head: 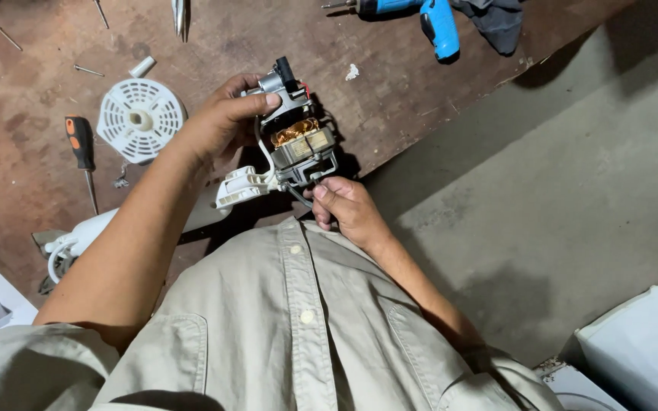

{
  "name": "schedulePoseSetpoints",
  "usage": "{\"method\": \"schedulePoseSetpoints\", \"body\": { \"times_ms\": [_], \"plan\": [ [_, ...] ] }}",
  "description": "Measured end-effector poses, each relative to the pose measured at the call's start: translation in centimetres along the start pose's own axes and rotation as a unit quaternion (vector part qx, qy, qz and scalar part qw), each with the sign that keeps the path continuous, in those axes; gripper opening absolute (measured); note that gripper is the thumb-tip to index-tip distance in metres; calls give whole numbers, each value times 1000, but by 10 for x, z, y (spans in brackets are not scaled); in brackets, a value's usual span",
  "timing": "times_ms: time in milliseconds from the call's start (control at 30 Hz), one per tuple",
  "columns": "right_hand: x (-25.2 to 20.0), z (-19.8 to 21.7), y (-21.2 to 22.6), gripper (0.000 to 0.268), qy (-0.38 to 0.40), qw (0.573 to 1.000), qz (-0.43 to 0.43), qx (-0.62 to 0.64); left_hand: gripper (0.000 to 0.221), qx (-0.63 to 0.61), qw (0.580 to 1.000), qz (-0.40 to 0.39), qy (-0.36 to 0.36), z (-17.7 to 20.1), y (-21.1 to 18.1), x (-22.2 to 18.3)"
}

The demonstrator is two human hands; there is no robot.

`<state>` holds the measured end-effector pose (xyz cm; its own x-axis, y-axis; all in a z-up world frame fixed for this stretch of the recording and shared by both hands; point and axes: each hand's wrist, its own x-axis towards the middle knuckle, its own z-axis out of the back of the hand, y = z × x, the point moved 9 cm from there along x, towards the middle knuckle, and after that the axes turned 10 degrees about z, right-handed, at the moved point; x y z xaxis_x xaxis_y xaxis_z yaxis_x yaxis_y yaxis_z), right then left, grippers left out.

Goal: Disassembling and cleaning a fan motor assembly using hand tools on a repair bench.

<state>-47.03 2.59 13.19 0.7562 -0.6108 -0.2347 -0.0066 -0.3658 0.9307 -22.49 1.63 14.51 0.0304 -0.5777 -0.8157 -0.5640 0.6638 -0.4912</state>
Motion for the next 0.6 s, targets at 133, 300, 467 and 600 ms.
{"method": "schedulePoseSetpoints", "body": {
  "times_ms": [133,300,467,600],
  "plan": [
    [-2,-6,18,32,-22,999,-31,38,65,34,998,-35,-28,-7,-27,-27],
    [-3,-15,36,35,-19,999,-6,-50,66,81,988,-98,-92,-4,-46,-58],
    [-3,-28,60,48,10,1000,-5,2,66,-77,991,-103,27,-7,-51,-88],
    [-2,-31,65,46,20,1000,2,-1,82,-176,971,-131,98,2,-45,-86]
  ]
}}
